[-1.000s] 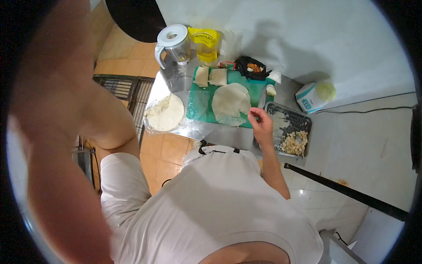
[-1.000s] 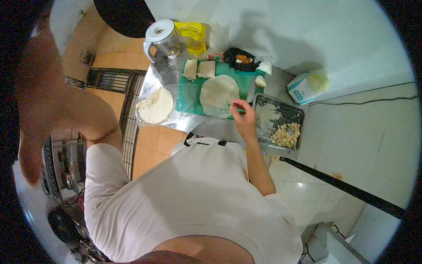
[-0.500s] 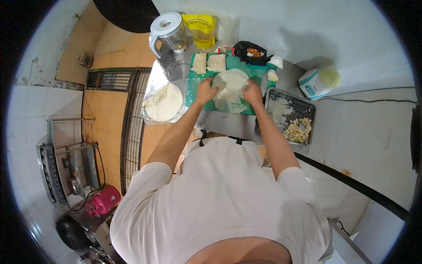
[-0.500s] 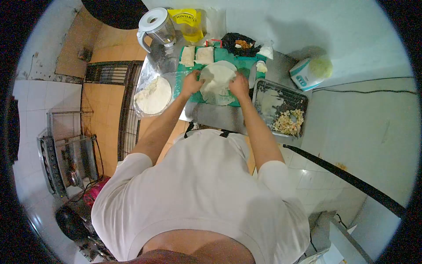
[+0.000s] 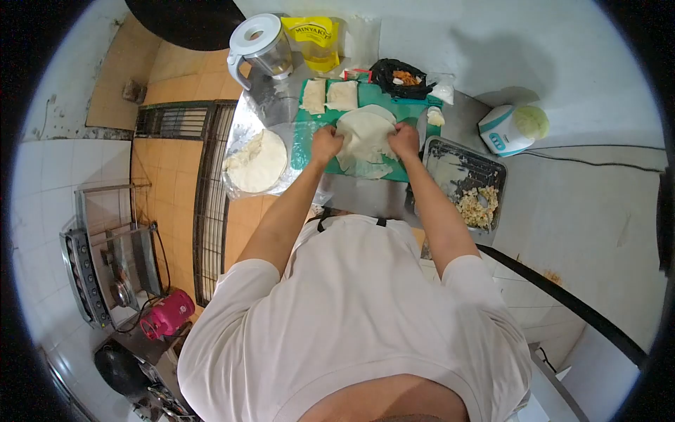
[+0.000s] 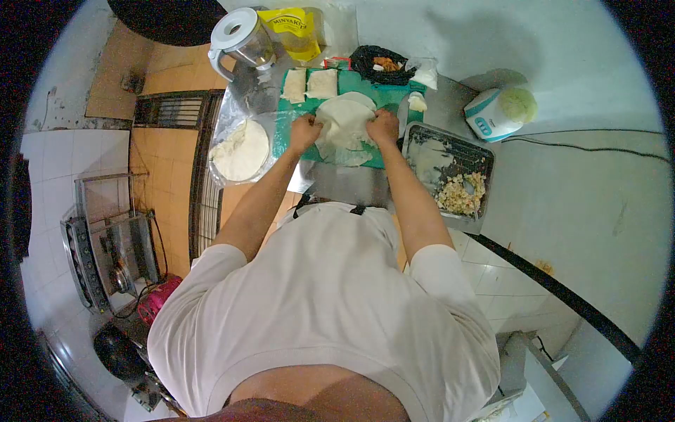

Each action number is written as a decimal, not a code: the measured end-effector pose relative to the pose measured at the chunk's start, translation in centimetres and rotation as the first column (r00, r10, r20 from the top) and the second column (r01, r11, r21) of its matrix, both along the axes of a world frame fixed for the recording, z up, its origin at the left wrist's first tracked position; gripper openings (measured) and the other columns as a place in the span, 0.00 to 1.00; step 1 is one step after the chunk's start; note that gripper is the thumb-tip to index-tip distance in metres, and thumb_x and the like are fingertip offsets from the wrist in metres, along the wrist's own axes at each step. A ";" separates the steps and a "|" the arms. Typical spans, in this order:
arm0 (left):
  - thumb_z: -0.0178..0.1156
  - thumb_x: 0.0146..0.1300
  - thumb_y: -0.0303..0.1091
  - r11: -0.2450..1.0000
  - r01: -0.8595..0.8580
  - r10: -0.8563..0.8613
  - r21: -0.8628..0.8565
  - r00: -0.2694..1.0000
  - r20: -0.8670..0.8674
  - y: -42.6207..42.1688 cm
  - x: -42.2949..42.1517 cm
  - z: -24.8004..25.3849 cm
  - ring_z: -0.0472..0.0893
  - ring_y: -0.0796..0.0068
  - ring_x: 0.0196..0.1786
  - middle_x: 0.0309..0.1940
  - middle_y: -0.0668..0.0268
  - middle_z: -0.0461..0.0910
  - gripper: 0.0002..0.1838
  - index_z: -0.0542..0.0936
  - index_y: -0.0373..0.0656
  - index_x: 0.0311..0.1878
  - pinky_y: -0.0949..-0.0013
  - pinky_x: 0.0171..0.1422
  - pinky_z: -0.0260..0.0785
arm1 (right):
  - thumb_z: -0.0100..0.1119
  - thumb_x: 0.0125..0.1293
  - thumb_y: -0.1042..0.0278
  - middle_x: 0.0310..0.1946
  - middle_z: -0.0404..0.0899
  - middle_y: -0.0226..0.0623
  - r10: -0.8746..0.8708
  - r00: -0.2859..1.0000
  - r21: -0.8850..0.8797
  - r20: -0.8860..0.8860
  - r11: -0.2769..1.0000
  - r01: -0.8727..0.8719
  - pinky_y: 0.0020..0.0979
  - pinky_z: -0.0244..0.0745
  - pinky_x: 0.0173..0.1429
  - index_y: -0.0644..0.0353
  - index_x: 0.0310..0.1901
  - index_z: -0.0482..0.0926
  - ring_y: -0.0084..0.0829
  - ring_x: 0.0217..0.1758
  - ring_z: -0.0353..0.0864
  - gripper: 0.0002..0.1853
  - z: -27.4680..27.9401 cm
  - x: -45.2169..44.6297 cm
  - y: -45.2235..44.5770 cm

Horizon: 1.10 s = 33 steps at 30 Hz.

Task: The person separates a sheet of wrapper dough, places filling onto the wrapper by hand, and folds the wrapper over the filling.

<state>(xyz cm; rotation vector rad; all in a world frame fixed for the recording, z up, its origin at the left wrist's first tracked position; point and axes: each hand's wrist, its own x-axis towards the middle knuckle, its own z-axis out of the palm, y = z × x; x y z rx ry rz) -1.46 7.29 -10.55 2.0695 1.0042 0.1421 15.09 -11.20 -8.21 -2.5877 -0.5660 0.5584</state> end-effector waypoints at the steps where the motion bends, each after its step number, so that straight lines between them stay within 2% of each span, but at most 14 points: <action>1: 0.65 0.51 0.38 1.000 0.004 -0.004 0.012 1.000 -0.008 0.0 0.0 0.1 0.85 0.48 0.47 0.40 0.49 0.86 0.19 0.85 0.36 0.43 0.54 0.54 0.77 | 0.68 0.55 0.61 0.51 0.83 0.50 -0.019 0.999 -0.015 0.027 1.000 0.020 0.48 0.79 0.60 0.59 0.55 0.81 0.51 0.55 0.82 0.24 0.5 -0.2 0.2; 5: 0.65 0.50 0.40 1.000 -0.027 0.027 -0.001 1.000 -0.003 -0.1 0.0 1.5 0.86 0.49 0.46 0.40 0.48 0.86 0.19 0.86 0.37 0.43 0.55 0.54 0.77 | 0.69 0.56 0.61 0.50 0.84 0.50 -0.104 0.992 0.022 0.068 0.994 0.103 0.48 0.80 0.58 0.59 0.52 0.81 0.51 0.55 0.83 0.22 0.6 -0.7 0.7; 8: 0.67 0.49 0.43 0.995 -0.002 -0.007 -0.100 0.997 -0.082 0.3 -0.1 1.6 0.86 0.49 0.46 0.40 0.48 0.87 0.21 0.86 0.37 0.42 0.56 0.55 0.77 | 0.70 0.58 0.60 0.48 0.85 0.46 -0.132 0.991 -0.011 0.029 0.991 0.133 0.45 0.79 0.56 0.61 0.53 0.81 0.49 0.53 0.84 0.23 1.0 -0.8 1.0; 14: 0.70 0.49 0.47 0.992 0.100 -0.107 -0.076 0.990 -0.095 0.2 -0.7 1.7 0.86 0.50 0.47 0.40 0.49 0.87 0.23 0.87 0.37 0.41 0.56 0.55 0.77 | 0.69 0.59 0.63 0.43 0.87 0.46 -0.085 0.991 0.018 0.100 0.996 0.084 0.45 0.80 0.55 0.60 0.48 0.83 0.47 0.50 0.85 0.17 -1.2 -0.8 0.9; 17: 0.69 0.49 0.47 0.992 0.104 -0.110 -0.068 0.991 -0.080 0.3 -0.9 0.9 0.86 0.50 0.46 0.41 0.50 0.87 0.23 0.87 0.37 0.41 0.56 0.54 0.77 | 0.68 0.57 0.63 0.44 0.85 0.46 -0.108 0.994 0.034 0.032 0.994 0.107 0.49 0.80 0.55 0.55 0.52 0.81 0.50 0.52 0.84 0.20 -1.0 -1.0 0.8; 20: 0.69 0.54 0.47 0.988 0.133 -0.139 -0.078 0.987 -0.080 0.6 -1.0 0.4 0.87 0.52 0.46 0.43 0.50 0.87 0.23 0.86 0.38 0.45 0.57 0.53 0.77 | 0.66 0.58 0.66 0.41 0.86 0.48 -0.173 0.984 0.058 0.026 0.983 0.172 0.48 0.80 0.54 0.56 0.52 0.80 0.51 0.50 0.85 0.19 0.0 -1.3 0.8; 23: 0.68 0.55 0.46 0.984 0.125 -0.135 -0.126 0.988 -0.073 0.7 -0.9 0.6 0.87 0.54 0.44 0.42 0.50 0.87 0.22 0.86 0.36 0.44 0.58 0.50 0.77 | 0.65 0.59 0.68 0.42 0.86 0.50 -0.182 0.982 0.221 0.056 0.961 0.166 0.47 0.80 0.54 0.58 0.51 0.80 0.51 0.47 0.86 0.17 0.0 -0.6 0.0; 26: 0.68 0.55 0.46 0.983 0.137 -0.138 -0.124 0.990 -0.001 0.7 -1.1 0.5 0.87 0.56 0.43 0.41 0.51 0.87 0.22 0.86 0.35 0.45 0.58 0.49 0.76 | 0.63 0.60 0.68 0.39 0.87 0.48 -0.134 0.991 0.268 -0.011 0.954 0.132 0.41 0.80 0.49 0.60 0.54 0.80 0.45 0.44 0.87 0.19 0.5 0.0 -0.9; 29: 0.69 0.55 0.45 0.974 0.107 -0.114 -0.198 0.993 -0.025 0.6 -1.0 0.7 0.86 0.58 0.43 0.41 0.51 0.87 0.23 0.85 0.33 0.45 0.60 0.49 0.75 | 0.63 0.61 0.68 0.43 0.87 0.51 -0.164 0.983 0.322 -0.080 0.929 0.181 0.43 0.80 0.52 0.61 0.53 0.81 0.48 0.45 0.87 0.18 0.4 0.2 -1.6; 32: 0.67 0.53 0.43 0.967 0.113 -0.096 -0.230 0.992 0.083 0.6 -0.9 -0.6 0.86 0.57 0.39 0.37 0.52 0.87 0.20 0.85 0.35 0.41 0.60 0.47 0.76 | 0.65 0.62 0.65 0.40 0.87 0.45 -0.128 0.992 0.392 0.019 0.913 0.110 0.38 0.80 0.47 0.60 0.54 0.83 0.39 0.42 0.87 0.19 -0.5 0.2 -2.4; 33: 0.66 0.55 0.41 0.952 0.126 -0.095 -0.278 0.988 0.123 0.4 -0.8 0.2 0.85 0.60 0.39 0.36 0.55 0.87 0.18 0.85 0.35 0.41 0.62 0.45 0.75 | 0.65 0.62 0.66 0.40 0.86 0.44 -0.134 0.991 0.402 -0.014 0.907 0.128 0.36 0.80 0.46 0.61 0.53 0.83 0.37 0.41 0.86 0.18 0.1 0.0 -2.4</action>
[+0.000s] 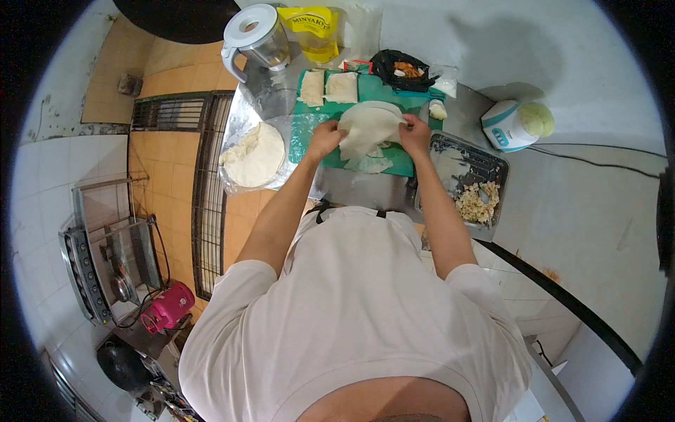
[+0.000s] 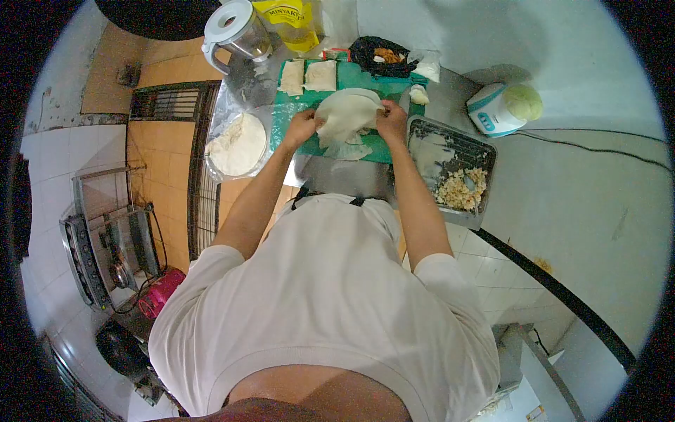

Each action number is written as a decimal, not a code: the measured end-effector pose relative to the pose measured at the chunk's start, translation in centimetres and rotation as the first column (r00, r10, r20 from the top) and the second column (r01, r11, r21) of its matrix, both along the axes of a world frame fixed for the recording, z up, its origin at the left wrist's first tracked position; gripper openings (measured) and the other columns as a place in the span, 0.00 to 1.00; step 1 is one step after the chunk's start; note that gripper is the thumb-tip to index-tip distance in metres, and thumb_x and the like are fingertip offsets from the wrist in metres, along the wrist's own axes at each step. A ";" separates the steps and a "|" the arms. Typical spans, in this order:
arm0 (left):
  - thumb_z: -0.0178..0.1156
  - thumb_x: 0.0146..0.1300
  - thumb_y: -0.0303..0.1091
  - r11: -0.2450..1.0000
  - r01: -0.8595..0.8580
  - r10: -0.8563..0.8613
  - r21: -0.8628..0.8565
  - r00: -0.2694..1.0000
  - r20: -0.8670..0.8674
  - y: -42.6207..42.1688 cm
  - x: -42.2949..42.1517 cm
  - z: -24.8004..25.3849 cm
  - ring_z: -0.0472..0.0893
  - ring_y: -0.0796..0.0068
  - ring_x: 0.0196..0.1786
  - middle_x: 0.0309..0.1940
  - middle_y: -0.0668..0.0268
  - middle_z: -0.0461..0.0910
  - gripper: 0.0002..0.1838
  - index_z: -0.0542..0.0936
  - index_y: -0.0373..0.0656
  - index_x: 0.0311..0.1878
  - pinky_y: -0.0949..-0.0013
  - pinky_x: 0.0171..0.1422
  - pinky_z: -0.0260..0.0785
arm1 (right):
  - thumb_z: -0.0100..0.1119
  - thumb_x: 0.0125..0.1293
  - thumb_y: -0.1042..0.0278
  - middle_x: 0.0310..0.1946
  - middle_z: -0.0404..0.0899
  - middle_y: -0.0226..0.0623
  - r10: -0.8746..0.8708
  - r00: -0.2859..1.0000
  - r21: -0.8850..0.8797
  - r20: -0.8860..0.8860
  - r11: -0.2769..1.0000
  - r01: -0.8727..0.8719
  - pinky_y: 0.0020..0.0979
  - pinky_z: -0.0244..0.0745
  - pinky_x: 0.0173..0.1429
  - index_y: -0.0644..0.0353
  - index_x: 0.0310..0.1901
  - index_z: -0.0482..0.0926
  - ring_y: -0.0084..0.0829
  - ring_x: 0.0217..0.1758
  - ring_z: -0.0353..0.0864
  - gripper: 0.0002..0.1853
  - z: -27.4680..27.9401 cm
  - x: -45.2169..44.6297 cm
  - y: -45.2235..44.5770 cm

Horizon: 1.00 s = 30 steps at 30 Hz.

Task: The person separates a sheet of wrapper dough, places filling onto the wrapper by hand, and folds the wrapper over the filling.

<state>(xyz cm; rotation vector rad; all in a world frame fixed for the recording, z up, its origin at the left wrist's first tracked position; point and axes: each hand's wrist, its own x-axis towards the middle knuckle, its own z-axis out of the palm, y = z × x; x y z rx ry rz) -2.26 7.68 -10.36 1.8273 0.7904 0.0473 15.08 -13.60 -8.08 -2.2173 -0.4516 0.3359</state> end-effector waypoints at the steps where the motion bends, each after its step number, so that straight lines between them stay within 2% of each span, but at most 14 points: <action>1: 0.66 0.57 0.38 0.999 0.005 -0.003 -0.054 0.999 0.036 -0.5 0.1 1.6 0.84 0.64 0.38 0.35 0.57 0.86 0.16 0.84 0.36 0.42 0.63 0.44 0.75 | 0.65 0.63 0.67 0.39 0.86 0.43 -0.006 1.000 0.015 -0.031 1.000 0.007 0.35 0.80 0.46 0.61 0.53 0.83 0.35 0.40 0.86 0.17 1.4 -0.4 -0.1; 5: 0.63 0.63 0.30 0.928 0.053 0.014 -0.370 0.984 0.177 -1.6 0.2 5.0 0.81 0.75 0.37 0.34 0.65 0.84 0.09 0.83 0.37 0.43 0.68 0.40 0.72 | 0.64 0.64 0.71 0.36 0.82 0.38 0.023 0.999 0.189 -0.047 0.982 -0.014 0.31 0.80 0.43 0.61 0.54 0.83 0.27 0.39 0.84 0.16 5.3 -1.1 -1.0; 8: 0.62 0.64 0.29 0.808 0.007 0.151 -0.590 0.964 0.217 -2.5 -0.1 7.2 0.80 0.78 0.36 0.36 0.67 0.83 0.07 0.83 0.38 0.43 0.70 0.39 0.71 | 0.64 0.65 0.73 0.35 0.79 0.36 0.027 0.984 0.337 -0.176 0.941 0.035 0.29 0.81 0.43 0.61 0.55 0.82 0.25 0.40 0.82 0.16 8.1 -1.4 -1.6; 11: 0.61 0.66 0.31 0.767 -0.041 0.231 -0.640 0.949 0.216 -2.5 0.3 6.6 0.82 0.73 0.39 0.41 0.64 0.84 0.13 0.80 0.35 0.51 0.68 0.44 0.75 | 0.66 0.62 0.69 0.42 0.85 0.47 -0.003 1.000 0.293 -0.012 0.956 0.006 0.39 0.81 0.46 0.60 0.55 0.82 0.41 0.45 0.87 0.18 7.4 -0.5 -1.5; 14: 0.64 0.62 0.32 0.917 -0.080 0.081 -0.391 0.997 -0.015 -1.5 1.5 1.3 0.83 0.71 0.40 0.40 0.61 0.85 0.16 0.82 0.32 0.49 0.68 0.43 0.74 | 0.66 0.62 0.70 0.43 0.85 0.49 0.086 0.995 -0.075 0.057 0.994 -0.082 0.42 0.80 0.52 0.60 0.55 0.80 0.44 0.46 0.87 0.19 0.4 1.7 -0.9; 15: 0.68 0.58 0.37 0.958 -0.087 0.085 -0.273 0.996 -0.020 -1.6 1.6 0.7 0.84 0.65 0.43 0.42 0.55 0.86 0.23 0.81 0.29 0.52 0.65 0.48 0.75 | 0.66 0.61 0.70 0.45 0.85 0.52 0.086 0.994 -0.192 -0.074 0.976 -0.098 0.44 0.78 0.57 0.61 0.56 0.79 0.49 0.49 0.86 0.21 3.0 1.0 -0.3; 18: 0.71 0.54 0.41 0.982 -0.077 0.060 -0.171 0.993 -0.104 -1.1 2.3 -0.4 0.85 0.62 0.43 0.42 0.53 0.86 0.27 0.82 0.29 0.52 0.64 0.50 0.75 | 0.68 0.61 0.61 0.52 0.84 0.50 0.106 0.991 -0.244 -0.085 0.962 -0.124 0.42 0.78 0.58 0.61 0.65 0.74 0.46 0.54 0.84 0.31 0.5 2.3 -0.1; 21: 0.72 0.52 0.44 0.970 -0.104 0.073 -0.219 0.986 -0.147 -1.1 2.7 -0.1 0.85 0.62 0.41 0.39 0.53 0.87 0.29 0.83 0.29 0.51 0.64 0.49 0.75 | 0.69 0.59 0.58 0.52 0.84 0.52 0.078 0.996 -0.333 -0.037 0.939 -0.086 0.41 0.78 0.59 0.62 0.63 0.76 0.48 0.56 0.83 0.31 -0.3 2.9 0.7; 24: 0.72 0.54 0.43 0.992 -0.085 0.072 -0.089 0.988 -0.136 -0.8 3.3 -0.4 0.85 0.65 0.39 0.36 0.56 0.87 0.25 0.84 0.32 0.49 0.65 0.47 0.75 | 0.68 0.59 0.55 0.51 0.84 0.52 0.110 0.994 -0.394 0.015 0.914 -0.095 0.42 0.78 0.58 0.61 0.59 0.80 0.49 0.53 0.84 0.28 -0.7 3.6 1.2; 27: 0.71 0.56 0.41 0.956 -0.115 0.145 -0.271 0.985 0.094 -0.7 3.7 -0.9 0.84 0.69 0.38 0.34 0.58 0.86 0.20 0.84 0.34 0.46 0.67 0.45 0.75 | 0.71 0.54 0.57 0.48 0.85 0.51 0.025 0.998 -0.276 -0.062 0.960 -0.041 0.46 0.77 0.60 0.61 0.49 0.86 0.52 0.52 0.84 0.22 -1.7 4.7 2.2; 30: 0.71 0.57 0.38 0.944 -0.177 0.207 -0.278 0.975 0.082 -0.9 3.5 -0.5 0.83 0.73 0.37 0.35 0.60 0.86 0.17 0.84 0.35 0.44 0.69 0.44 0.74 | 0.71 0.55 0.56 0.49 0.85 0.49 -0.017 0.988 -0.212 -0.153 0.977 -0.016 0.47 0.78 0.60 0.60 0.46 0.87 0.51 0.53 0.84 0.20 -1.1 5.5 1.8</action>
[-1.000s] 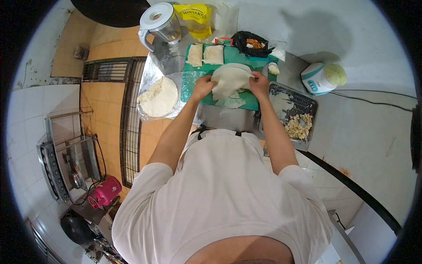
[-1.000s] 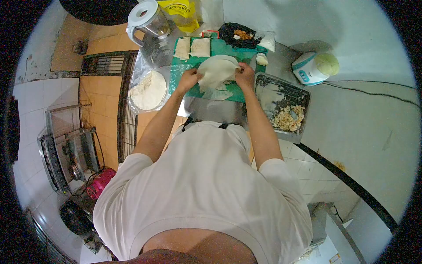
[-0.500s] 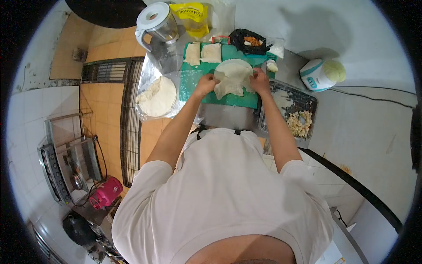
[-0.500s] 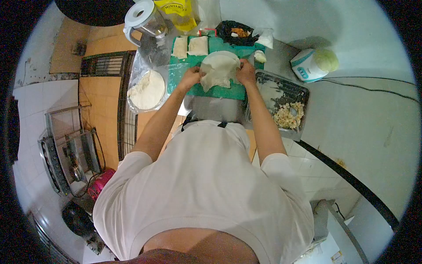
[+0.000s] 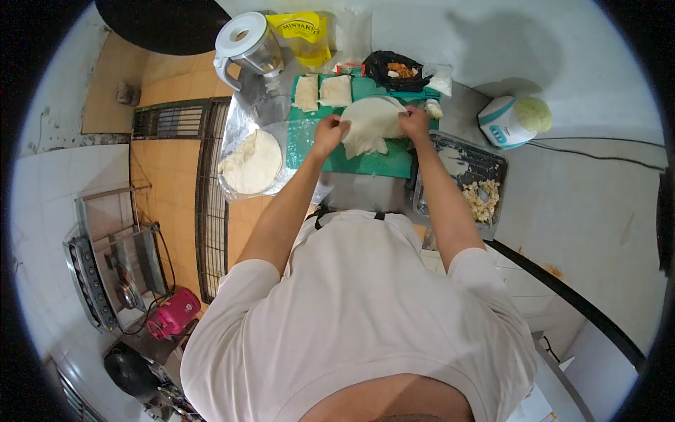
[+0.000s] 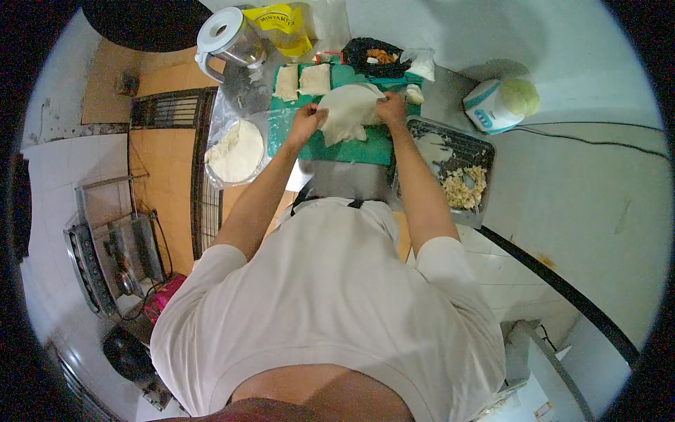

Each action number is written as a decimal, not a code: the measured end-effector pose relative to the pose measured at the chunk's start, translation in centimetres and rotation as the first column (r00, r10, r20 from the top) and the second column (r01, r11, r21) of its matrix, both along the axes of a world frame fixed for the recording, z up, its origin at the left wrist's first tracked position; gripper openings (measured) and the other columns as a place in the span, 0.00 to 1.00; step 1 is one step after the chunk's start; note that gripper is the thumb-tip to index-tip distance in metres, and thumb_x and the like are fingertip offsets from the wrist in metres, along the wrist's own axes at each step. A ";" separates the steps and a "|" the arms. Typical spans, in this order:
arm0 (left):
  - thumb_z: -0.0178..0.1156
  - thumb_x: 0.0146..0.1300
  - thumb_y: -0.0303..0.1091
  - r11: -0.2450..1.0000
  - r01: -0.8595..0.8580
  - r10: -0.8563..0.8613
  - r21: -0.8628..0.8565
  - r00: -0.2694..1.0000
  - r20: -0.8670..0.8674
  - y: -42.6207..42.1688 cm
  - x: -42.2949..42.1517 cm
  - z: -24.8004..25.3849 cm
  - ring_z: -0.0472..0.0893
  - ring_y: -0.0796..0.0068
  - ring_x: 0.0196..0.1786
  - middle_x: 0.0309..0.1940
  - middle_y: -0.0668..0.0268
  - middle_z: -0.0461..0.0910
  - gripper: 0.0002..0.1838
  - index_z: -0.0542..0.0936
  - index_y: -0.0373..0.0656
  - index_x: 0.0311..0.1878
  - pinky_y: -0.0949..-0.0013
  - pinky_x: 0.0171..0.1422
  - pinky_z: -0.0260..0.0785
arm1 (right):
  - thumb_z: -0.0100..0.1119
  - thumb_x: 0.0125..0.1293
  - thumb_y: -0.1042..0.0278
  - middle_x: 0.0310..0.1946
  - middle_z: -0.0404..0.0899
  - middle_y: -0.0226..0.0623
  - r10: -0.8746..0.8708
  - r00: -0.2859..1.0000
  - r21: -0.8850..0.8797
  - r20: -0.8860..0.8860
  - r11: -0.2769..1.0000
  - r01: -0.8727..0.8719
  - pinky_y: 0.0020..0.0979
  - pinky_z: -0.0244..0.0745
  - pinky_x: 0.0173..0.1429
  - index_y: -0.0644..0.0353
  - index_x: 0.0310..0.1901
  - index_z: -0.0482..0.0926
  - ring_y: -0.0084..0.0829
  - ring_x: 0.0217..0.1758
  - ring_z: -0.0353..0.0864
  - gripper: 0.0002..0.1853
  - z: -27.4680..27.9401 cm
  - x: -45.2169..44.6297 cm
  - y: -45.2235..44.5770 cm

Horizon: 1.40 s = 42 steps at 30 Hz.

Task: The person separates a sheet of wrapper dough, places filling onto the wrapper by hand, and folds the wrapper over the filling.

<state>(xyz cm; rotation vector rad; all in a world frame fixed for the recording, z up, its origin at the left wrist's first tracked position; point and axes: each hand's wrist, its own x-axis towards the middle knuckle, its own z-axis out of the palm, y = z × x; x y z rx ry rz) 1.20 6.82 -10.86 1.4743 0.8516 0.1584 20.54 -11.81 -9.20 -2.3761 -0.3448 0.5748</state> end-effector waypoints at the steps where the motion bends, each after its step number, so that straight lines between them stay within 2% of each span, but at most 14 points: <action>1: 0.71 0.56 0.38 1.000 -0.009 0.010 0.014 0.999 -0.038 -0.3 -0.3 0.2 0.83 0.72 0.38 0.36 0.60 0.86 0.18 0.84 0.35 0.44 0.68 0.45 0.75 | 0.71 0.55 0.56 0.50 0.85 0.49 0.033 0.999 -0.046 0.013 0.998 -0.033 0.47 0.78 0.60 0.60 0.47 0.86 0.51 0.53 0.84 0.21 0.0 -0.3 -0.2; 3: 0.72 0.55 0.38 0.999 -0.024 0.029 0.047 0.994 -0.107 -0.5 -0.2 0.7 0.84 0.70 0.40 0.38 0.59 0.87 0.19 0.84 0.35 0.46 0.68 0.46 0.75 | 0.71 0.56 0.57 0.51 0.84 0.49 0.101 0.994 -0.133 0.042 0.987 -0.094 0.46 0.78 0.60 0.59 0.50 0.85 0.50 0.53 0.84 0.22 0.3 -0.5 -0.3; 6: 0.72 0.54 0.39 0.999 0.018 -0.015 0.040 0.998 -0.057 -0.1 -0.1 -1.9 0.85 0.66 0.43 0.41 0.57 0.87 0.21 0.83 0.35 0.48 0.66 0.49 0.76 | 0.73 0.54 0.60 0.51 0.84 0.50 0.213 0.970 -0.149 0.116 0.969 -0.195 0.46 0.78 0.60 0.58 0.55 0.82 0.49 0.53 0.84 0.26 1.1 -0.9 -0.5; 12: 0.72 0.50 0.38 0.974 0.103 -0.071 0.203 0.985 -0.160 0.1 0.0 -1.4 0.86 0.57 0.48 0.45 0.51 0.86 0.24 0.83 0.35 0.49 0.62 0.54 0.77 | 0.76 0.51 0.67 0.54 0.82 0.51 0.235 0.968 -0.147 0.081 0.964 -0.222 0.47 0.76 0.63 0.57 0.60 0.78 0.51 0.60 0.79 0.32 0.7 -0.8 -0.7; 15: 0.73 0.49 0.38 0.962 0.134 -0.087 0.240 0.976 -0.198 0.1 -0.1 -1.1 0.86 0.54 0.50 0.48 0.50 0.86 0.26 0.82 0.36 0.51 0.60 0.57 0.77 | 0.75 0.51 0.68 0.54 0.80 0.53 0.216 0.972 -0.152 0.092 0.968 -0.201 0.47 0.75 0.64 0.58 0.60 0.78 0.54 0.62 0.77 0.32 0.6 -1.1 -0.6; 18: 0.74 0.47 0.39 0.942 0.133 -0.073 0.309 0.977 -0.198 -0.3 -0.2 0.2 0.85 0.53 0.52 0.48 0.49 0.85 0.32 0.79 0.35 0.56 0.59 0.58 0.76 | 0.70 0.51 0.71 0.55 0.79 0.54 0.253 0.950 -0.124 0.181 0.964 -0.233 0.48 0.75 0.64 0.59 0.58 0.79 0.54 0.62 0.76 0.29 0.6 -1.4 -0.8; 21: 0.74 0.44 0.38 0.946 0.158 -0.095 0.283 0.970 -0.224 -0.6 -0.4 0.8 0.84 0.53 0.54 0.49 0.48 0.84 0.37 0.76 0.34 0.59 0.59 0.60 0.76 | 0.70 0.53 0.73 0.51 0.82 0.56 0.277 0.897 -0.182 0.344 0.957 -0.226 0.47 0.75 0.61 0.62 0.57 0.79 0.54 0.58 0.79 0.26 1.0 -2.0 -1.0; 24: 0.75 0.43 0.38 0.946 0.137 -0.080 0.293 0.976 -0.201 -0.6 -0.7 -0.3 0.86 0.53 0.48 0.44 0.48 0.86 0.40 0.74 0.33 0.61 0.59 0.56 0.77 | 0.68 0.54 0.74 0.50 0.82 0.56 0.260 0.926 -0.161 0.275 0.962 -0.222 0.48 0.76 0.60 0.63 0.55 0.80 0.55 0.57 0.80 0.23 2.7 -2.4 -1.4; 27: 0.75 0.44 0.37 0.941 0.082 -0.037 0.329 0.989 -0.142 -1.2 -1.7 0.0 0.87 0.55 0.41 0.37 0.50 0.86 0.34 0.78 0.33 0.56 0.60 0.49 0.78 | 0.69 0.54 0.72 0.48 0.83 0.56 0.273 0.930 -0.150 0.245 0.959 -0.242 0.47 0.77 0.59 0.64 0.52 0.82 0.55 0.55 0.81 0.21 2.0 -2.3 -1.7; 30: 0.73 0.46 0.37 0.909 0.080 -0.009 0.410 0.985 -0.172 -1.8 -2.3 1.0 0.87 0.57 0.35 0.32 0.53 0.86 0.24 0.83 0.33 0.45 0.61 0.44 0.78 | 0.69 0.55 0.70 0.46 0.84 0.54 0.299 0.904 -0.180 0.305 0.950 -0.254 0.47 0.78 0.58 0.64 0.49 0.83 0.53 0.53 0.82 0.19 1.5 -2.7 -1.7; 33: 0.70 0.48 0.36 0.929 0.038 0.018 0.368 0.989 -0.149 -2.1 -2.4 2.3 0.86 0.61 0.35 0.31 0.55 0.86 0.15 0.85 0.35 0.36 0.62 0.44 0.78 | 0.69 0.55 0.68 0.46 0.84 0.54 0.268 0.919 -0.230 0.288 0.951 -0.205 0.47 0.78 0.57 0.64 0.49 0.83 0.51 0.52 0.83 0.19 1.0 -3.0 -1.0; 36: 0.68 0.50 0.36 0.920 0.000 0.041 0.392 0.994 -0.097 -2.7 -2.2 3.6 0.86 0.63 0.35 0.31 0.55 0.86 0.14 0.84 0.36 0.35 0.63 0.44 0.78 | 0.68 0.57 0.68 0.44 0.85 0.51 0.208 0.935 -0.205 0.289 0.967 -0.151 0.46 0.79 0.55 0.62 0.44 0.85 0.50 0.50 0.84 0.14 0.0 -3.1 -0.6; 39: 0.67 0.51 0.34 0.895 -0.012 -0.008 0.446 0.999 0.044 -3.0 -2.5 4.4 0.86 0.67 0.35 0.30 0.57 0.85 0.11 0.83 0.36 0.34 0.66 0.45 0.77 | 0.67 0.57 0.68 0.41 0.86 0.48 0.224 0.932 -0.153 0.284 0.971 -0.186 0.46 0.79 0.53 0.60 0.40 0.86 0.50 0.48 0.85 0.10 -0.3 -2.9 -0.5; 42: 0.66 0.52 0.28 0.962 0.042 -0.086 0.269 0.984 0.155 -3.4 -2.9 5.2 0.83 0.74 0.32 0.26 0.63 0.84 0.06 0.79 0.38 0.30 0.69 0.42 0.75 | 0.65 0.58 0.68 0.37 0.87 0.45 0.247 0.921 -0.013 0.301 0.967 -0.255 0.45 0.79 0.51 0.59 0.37 0.86 0.47 0.45 0.86 0.07 0.1 -3.1 -0.7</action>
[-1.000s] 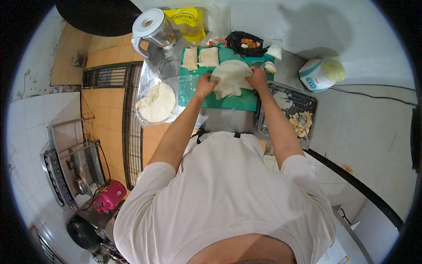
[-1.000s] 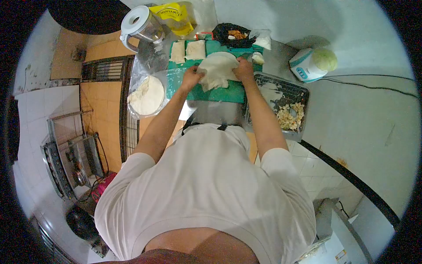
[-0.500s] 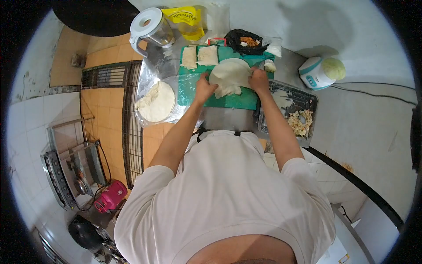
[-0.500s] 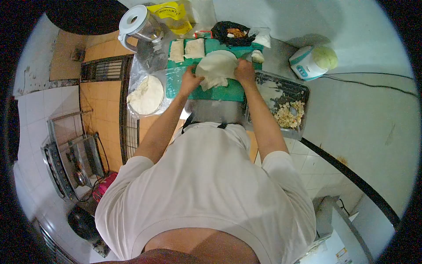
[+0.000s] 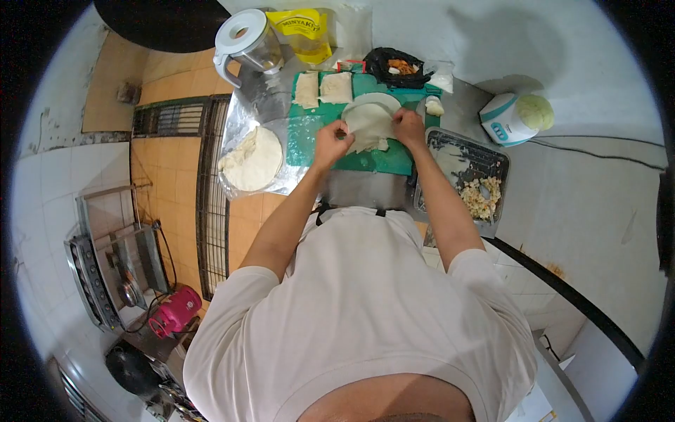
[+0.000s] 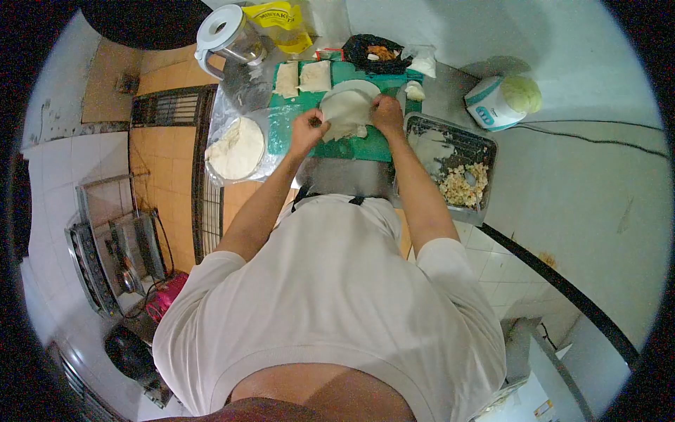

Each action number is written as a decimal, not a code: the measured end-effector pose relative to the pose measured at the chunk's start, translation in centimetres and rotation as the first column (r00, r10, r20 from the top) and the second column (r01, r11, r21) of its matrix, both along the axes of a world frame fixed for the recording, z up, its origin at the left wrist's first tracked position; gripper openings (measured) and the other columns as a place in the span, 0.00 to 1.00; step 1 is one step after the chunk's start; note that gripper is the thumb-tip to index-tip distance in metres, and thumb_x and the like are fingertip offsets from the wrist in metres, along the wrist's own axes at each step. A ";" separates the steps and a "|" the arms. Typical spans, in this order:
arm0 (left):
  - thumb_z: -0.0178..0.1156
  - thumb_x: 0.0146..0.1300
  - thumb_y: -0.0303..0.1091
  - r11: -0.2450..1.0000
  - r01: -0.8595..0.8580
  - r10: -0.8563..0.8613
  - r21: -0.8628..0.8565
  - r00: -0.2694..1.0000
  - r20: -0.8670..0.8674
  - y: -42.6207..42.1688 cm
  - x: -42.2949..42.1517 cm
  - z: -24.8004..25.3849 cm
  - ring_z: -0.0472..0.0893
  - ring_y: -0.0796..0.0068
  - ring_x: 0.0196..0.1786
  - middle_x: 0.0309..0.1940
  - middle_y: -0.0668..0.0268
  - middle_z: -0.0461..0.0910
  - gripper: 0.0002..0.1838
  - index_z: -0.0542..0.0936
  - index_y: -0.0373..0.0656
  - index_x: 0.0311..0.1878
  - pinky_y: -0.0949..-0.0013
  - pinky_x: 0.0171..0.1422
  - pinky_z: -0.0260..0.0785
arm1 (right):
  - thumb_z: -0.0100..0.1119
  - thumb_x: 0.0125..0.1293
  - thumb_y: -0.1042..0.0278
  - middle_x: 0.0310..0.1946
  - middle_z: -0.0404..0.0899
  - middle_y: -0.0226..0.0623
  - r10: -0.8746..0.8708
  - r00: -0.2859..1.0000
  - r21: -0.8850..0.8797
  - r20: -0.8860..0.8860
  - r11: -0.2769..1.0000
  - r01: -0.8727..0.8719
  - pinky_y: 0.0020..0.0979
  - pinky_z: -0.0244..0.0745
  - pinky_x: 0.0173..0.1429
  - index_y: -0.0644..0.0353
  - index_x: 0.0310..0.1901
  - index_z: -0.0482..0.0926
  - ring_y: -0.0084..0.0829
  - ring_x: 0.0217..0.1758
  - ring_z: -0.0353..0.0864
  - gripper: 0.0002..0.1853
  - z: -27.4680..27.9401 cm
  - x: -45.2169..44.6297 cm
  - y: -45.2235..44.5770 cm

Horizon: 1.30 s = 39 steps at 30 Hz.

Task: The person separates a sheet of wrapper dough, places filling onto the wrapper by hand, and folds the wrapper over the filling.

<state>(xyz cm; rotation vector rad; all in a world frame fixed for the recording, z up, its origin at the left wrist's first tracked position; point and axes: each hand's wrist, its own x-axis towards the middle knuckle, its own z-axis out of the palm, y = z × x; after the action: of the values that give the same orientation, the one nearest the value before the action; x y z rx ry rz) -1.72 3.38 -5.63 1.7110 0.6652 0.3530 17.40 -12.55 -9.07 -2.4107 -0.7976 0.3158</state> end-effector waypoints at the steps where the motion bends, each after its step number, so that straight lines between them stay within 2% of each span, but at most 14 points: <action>1: 0.65 0.53 0.25 0.997 0.038 -0.034 -0.065 0.998 0.052 0.1 -0.2 -0.5 0.82 0.76 0.34 0.28 0.64 0.83 0.05 0.77 0.38 0.30 0.70 0.42 0.74 | 0.65 0.58 0.69 0.37 0.87 0.43 0.043 0.998 0.072 -0.035 0.997 -0.040 0.42 0.79 0.49 0.59 0.36 0.85 0.43 0.44 0.86 0.07 0.5 -0.2 -0.2; 3: 0.64 0.54 0.21 0.974 0.123 -0.093 -0.190 0.982 0.162 0.2 -0.8 -1.8 0.80 0.80 0.36 0.33 0.67 0.83 0.07 0.74 0.40 0.29 0.73 0.42 0.71 | 0.64 0.58 0.71 0.35 0.86 0.40 0.132 0.986 0.218 -0.097 0.970 -0.109 0.36 0.79 0.46 0.61 0.35 0.83 0.35 0.40 0.86 0.05 2.0 -0.5 -0.9; 6: 0.63 0.56 0.17 0.895 0.251 -0.079 -0.368 0.903 0.423 -1.0 -2.0 2.3 0.76 0.77 0.44 0.43 0.66 0.79 0.12 0.70 0.43 0.29 0.72 0.49 0.69 | 0.64 0.54 0.72 0.34 0.85 0.40 0.210 0.928 0.364 -0.307 0.927 -0.089 0.33 0.78 0.49 0.62 0.32 0.79 0.34 0.40 0.85 0.06 5.6 -2.2 -2.6; 9: 0.61 0.57 0.16 0.852 0.350 -0.151 -0.390 0.877 0.456 -0.9 -4.1 3.9 0.75 0.80 0.46 0.47 0.65 0.79 0.11 0.70 0.43 0.29 0.76 0.49 0.67 | 0.63 0.56 0.76 0.35 0.84 0.34 0.242 0.860 0.432 -0.450 0.901 -0.027 0.29 0.77 0.50 0.62 0.33 0.77 0.24 0.41 0.83 0.05 8.1 -4.1 -5.0; 15: 0.60 0.57 0.17 0.786 0.418 -0.177 -0.456 0.858 0.482 -1.3 -7.0 6.7 0.74 0.80 0.45 0.44 0.66 0.78 0.11 0.69 0.44 0.30 0.75 0.48 0.66 | 0.62 0.58 0.81 0.37 0.83 0.32 0.309 0.794 0.602 -0.524 0.794 0.089 0.27 0.76 0.51 0.60 0.33 0.75 0.22 0.42 0.81 0.07 11.5 -7.4 -7.8; 19: 0.61 0.56 0.21 0.777 0.272 -0.110 -0.568 0.946 0.304 -0.9 -5.6 4.0 0.74 0.79 0.42 0.40 0.67 0.77 0.09 0.70 0.44 0.31 0.74 0.45 0.66 | 0.63 0.59 0.77 0.36 0.85 0.33 0.177 0.833 0.457 -0.524 0.884 0.099 0.28 0.77 0.47 0.60 0.37 0.77 0.22 0.41 0.82 0.05 9.1 -5.7 -8.0; 21: 0.61 0.56 0.23 0.824 0.171 -0.147 -0.541 0.985 0.088 0.2 -3.9 0.9 0.72 0.78 0.37 0.37 0.70 0.75 0.09 0.70 0.45 0.33 0.73 0.42 0.65 | 0.63 0.60 0.74 0.36 0.86 0.35 0.046 0.900 0.322 -0.433 0.941 0.107 0.31 0.78 0.46 0.61 0.40 0.79 0.25 0.41 0.84 0.07 7.0 -4.2 -6.7; 24: 0.63 0.57 0.25 0.882 0.081 -0.092 -0.465 0.996 -0.002 0.3 -0.6 -1.1 0.74 0.78 0.36 0.36 0.70 0.76 0.10 0.73 0.44 0.39 0.73 0.41 0.66 | 0.64 0.59 0.70 0.35 0.86 0.40 -0.027 0.977 0.251 -0.211 0.965 0.081 0.36 0.79 0.44 0.59 0.44 0.82 0.34 0.40 0.86 0.12 3.1 -2.6 -4.8; 25: 0.64 0.58 0.27 0.914 0.018 -0.056 -0.405 0.995 -0.081 0.3 0.1 -1.5 0.76 0.76 0.38 0.37 0.68 0.78 0.12 0.73 0.42 0.44 0.71 0.41 0.69 | 0.67 0.56 0.68 0.36 0.86 0.44 -0.092 0.968 0.101 -0.232 0.988 0.118 0.41 0.80 0.48 0.59 0.45 0.83 0.44 0.42 0.86 0.14 3.2 -2.5 -4.4; 28: 0.65 0.54 0.27 0.978 -0.033 -0.017 -0.205 0.971 -0.240 0.6 1.7 -2.7 0.83 0.69 0.43 0.39 0.59 0.84 0.14 0.78 0.39 0.45 0.66 0.50 0.75 | 0.68 0.55 0.66 0.39 0.87 0.45 -0.125 0.973 -0.037 -0.196 0.992 0.120 0.44 0.80 0.52 0.60 0.45 0.83 0.48 0.44 0.86 0.15 3.0 -2.0 -3.2; 31: 0.65 0.52 0.28 0.974 0.226 -0.221 -0.006 0.943 -0.249 1.8 1.7 -4.2 0.85 0.65 0.43 0.41 0.57 0.86 0.17 0.83 0.41 0.48 0.65 0.50 0.76 | 0.68 0.57 0.65 0.43 0.87 0.46 -0.114 0.992 -0.161 -0.046 0.981 0.105 0.41 0.80 0.54 0.60 0.52 0.82 0.44 0.47 0.86 0.20 2.2 -1.6 -2.4; 34: 0.65 0.51 0.29 0.975 0.181 -0.164 0.127 0.977 -0.135 2.0 2.4 -4.5 0.86 0.63 0.42 0.40 0.57 0.87 0.19 0.86 0.46 0.49 0.64 0.50 0.77 | 0.69 0.56 0.66 0.44 0.86 0.51 0.041 0.991 -0.131 -0.128 0.990 -0.058 0.41 0.79 0.56 0.62 0.54 0.81 0.47 0.49 0.85 0.23 2.0 -0.5 -2.2; 37: 0.65 0.53 0.30 0.983 0.170 -0.141 0.065 0.939 -0.314 2.4 2.1 -1.9 0.85 0.57 0.47 0.45 0.53 0.85 0.21 0.84 0.45 0.53 0.60 0.55 0.77 | 0.70 0.55 0.67 0.45 0.85 0.53 -0.006 0.998 0.065 -0.068 0.998 0.010 0.42 0.79 0.57 0.65 0.50 0.83 0.49 0.51 0.85 0.20 1.8 -0.6 -2.0; 39: 0.66 0.53 0.30 0.952 0.187 -0.136 0.241 0.968 -0.213 2.0 1.2 -2.7 0.83 0.53 0.51 0.50 0.51 0.83 0.23 0.82 0.44 0.55 0.58 0.58 0.76 | 0.69 0.55 0.68 0.45 0.85 0.53 -0.020 1.000 0.025 -0.011 0.999 0.021 0.43 0.79 0.56 0.64 0.48 0.84 0.49 0.50 0.85 0.18 1.3 -1.1 -2.0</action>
<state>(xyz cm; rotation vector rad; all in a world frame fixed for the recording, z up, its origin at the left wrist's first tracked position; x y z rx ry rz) -0.47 5.39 -8.37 2.0557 0.6343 0.1625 16.29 -14.59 -7.72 -2.3899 -0.7672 0.3086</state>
